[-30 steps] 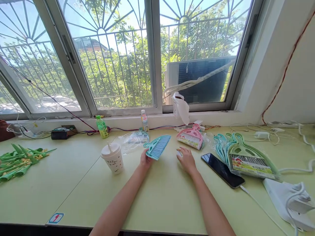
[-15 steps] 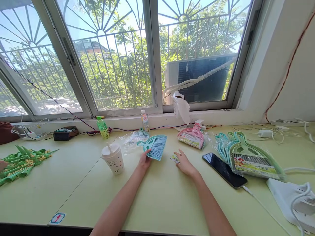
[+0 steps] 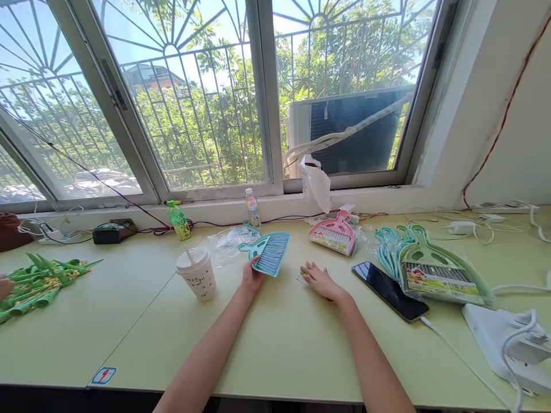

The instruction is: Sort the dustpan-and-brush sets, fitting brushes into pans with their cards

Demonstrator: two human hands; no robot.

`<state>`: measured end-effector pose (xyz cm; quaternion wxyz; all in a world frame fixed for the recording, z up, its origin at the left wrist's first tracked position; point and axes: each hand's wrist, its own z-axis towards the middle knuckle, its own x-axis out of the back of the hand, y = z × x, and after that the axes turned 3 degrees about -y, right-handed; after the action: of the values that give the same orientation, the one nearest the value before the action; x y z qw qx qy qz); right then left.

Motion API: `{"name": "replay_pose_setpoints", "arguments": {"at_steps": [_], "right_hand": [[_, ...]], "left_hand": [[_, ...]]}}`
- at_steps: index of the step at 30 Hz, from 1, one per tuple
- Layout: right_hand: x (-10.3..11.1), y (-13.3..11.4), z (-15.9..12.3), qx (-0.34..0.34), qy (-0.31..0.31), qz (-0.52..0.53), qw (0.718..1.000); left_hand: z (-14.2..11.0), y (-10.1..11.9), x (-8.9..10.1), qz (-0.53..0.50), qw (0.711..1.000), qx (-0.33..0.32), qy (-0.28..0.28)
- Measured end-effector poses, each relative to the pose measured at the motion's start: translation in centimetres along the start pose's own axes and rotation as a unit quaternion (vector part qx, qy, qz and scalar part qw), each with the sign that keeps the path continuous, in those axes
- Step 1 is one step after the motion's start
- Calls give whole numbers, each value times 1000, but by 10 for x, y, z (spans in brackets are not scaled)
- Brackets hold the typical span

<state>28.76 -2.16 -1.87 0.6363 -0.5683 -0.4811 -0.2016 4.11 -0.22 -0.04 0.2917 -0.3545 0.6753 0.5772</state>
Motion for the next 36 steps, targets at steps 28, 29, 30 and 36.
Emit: {"name": "replay_pose_setpoints", "arguments": {"at_steps": [28, 29, 30, 36], "right_hand": [[1, -9, 0, -88, 99, 106, 986], [1, -10, 0, -91, 96, 104, 986], [1, -10, -1, -91, 95, 100, 986], [0, -13, -1, -66, 136, 43, 988]], "left_hand": [[0, -2, -1, 10, 999, -18, 26], [0, -2, 0, 14, 999, -18, 25], [0, -2, 0, 16, 999, -17, 25], [-1, -3, -2, 25, 999, -12, 34]]}}
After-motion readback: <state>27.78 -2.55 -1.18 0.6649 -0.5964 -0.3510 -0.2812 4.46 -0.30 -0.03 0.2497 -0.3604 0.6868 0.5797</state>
